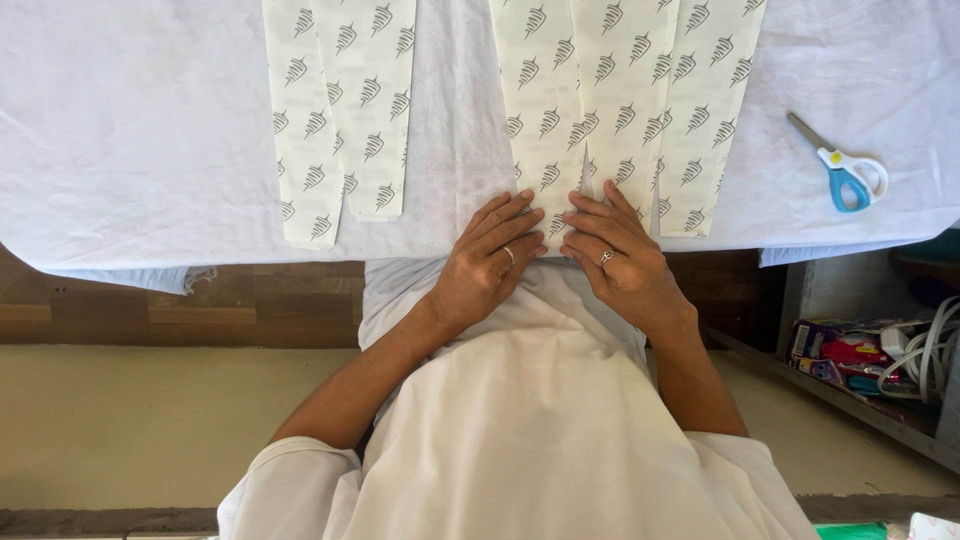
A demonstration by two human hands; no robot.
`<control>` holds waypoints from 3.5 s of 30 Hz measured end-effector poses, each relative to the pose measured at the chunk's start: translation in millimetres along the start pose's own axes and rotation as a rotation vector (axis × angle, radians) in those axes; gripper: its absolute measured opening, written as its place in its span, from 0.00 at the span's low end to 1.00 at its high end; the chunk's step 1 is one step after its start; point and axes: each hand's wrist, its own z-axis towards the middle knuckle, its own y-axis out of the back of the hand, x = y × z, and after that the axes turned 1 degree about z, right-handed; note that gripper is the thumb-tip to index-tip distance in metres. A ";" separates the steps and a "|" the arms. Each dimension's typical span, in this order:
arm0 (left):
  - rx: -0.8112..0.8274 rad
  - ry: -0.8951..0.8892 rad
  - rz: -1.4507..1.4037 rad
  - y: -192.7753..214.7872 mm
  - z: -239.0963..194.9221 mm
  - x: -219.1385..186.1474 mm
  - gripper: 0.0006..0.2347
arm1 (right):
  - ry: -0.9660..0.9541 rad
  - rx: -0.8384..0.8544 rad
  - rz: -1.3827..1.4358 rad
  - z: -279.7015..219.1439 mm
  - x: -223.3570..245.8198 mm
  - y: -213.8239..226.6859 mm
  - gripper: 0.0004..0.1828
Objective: Folding and gluing multiple paper strips to create a stacked assembly.
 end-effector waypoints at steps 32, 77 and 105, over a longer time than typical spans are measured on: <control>0.114 0.119 0.615 39.5 -3.5 27.7 0.18 | -0.137 0.104 -0.026 0.6 15.3 -7.5 0.20; -0.016 0.217 0.035 51.9 -9.7 9.1 0.01 | -0.040 -0.100 0.143 25.3 26.4 -58.9 0.05; 0.125 0.205 0.391 84.6 4.3 40.2 0.15 | -0.066 0.102 0.010 23.4 31.3 -52.9 0.18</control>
